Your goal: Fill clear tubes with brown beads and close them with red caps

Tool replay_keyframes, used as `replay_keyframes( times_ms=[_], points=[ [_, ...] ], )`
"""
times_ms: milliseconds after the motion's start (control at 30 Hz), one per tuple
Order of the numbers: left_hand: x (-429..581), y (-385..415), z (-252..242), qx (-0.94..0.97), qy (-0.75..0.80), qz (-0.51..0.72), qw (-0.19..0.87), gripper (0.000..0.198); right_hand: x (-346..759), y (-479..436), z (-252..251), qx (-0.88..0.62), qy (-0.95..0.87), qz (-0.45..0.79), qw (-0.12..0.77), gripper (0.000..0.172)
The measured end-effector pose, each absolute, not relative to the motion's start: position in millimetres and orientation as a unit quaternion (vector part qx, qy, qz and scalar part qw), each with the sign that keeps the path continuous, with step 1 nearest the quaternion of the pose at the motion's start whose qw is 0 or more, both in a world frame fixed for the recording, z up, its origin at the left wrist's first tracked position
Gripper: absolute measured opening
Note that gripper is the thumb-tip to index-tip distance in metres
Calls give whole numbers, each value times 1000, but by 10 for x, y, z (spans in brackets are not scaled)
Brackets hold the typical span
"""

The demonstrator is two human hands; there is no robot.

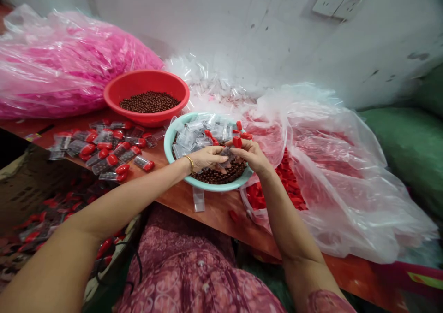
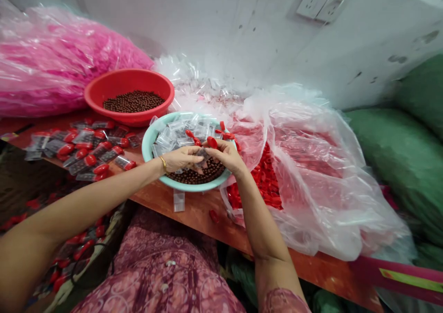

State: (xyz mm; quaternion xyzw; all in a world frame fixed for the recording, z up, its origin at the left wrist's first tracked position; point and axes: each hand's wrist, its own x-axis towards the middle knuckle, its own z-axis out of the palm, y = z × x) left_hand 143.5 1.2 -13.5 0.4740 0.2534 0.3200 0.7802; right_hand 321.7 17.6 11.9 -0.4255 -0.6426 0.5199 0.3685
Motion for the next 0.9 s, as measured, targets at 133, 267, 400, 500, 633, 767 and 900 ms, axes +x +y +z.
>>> replay_keyframes(
  times_ms=[133,267,400,500,633,767,900],
  points=[
    [1424,17,-129,481,265,319,773,44,3169,201,109,-415,-649,522,367,25],
    [1416,16,-99,458,278,345,770,35,3131,195,44,-410,-638,493,427,27],
    [1423,8,-101,464,289,350,761,28,3107,173,45,-391,-658,492,415,31],
    [1432,2,-113,486,278,350,751,30,3107,193,49,-386,-644,528,397,36],
    [1425,-8,-92,491,279,345,750,28,3110,240,2,-397,-580,572,422,35],
    [1413,-10,-54,483,296,344,749,23,3132,248,-45,-415,-582,564,414,34],
    [1422,1,-31,481,302,330,754,22,3198,233,10,-425,-622,517,405,32]
  ],
)
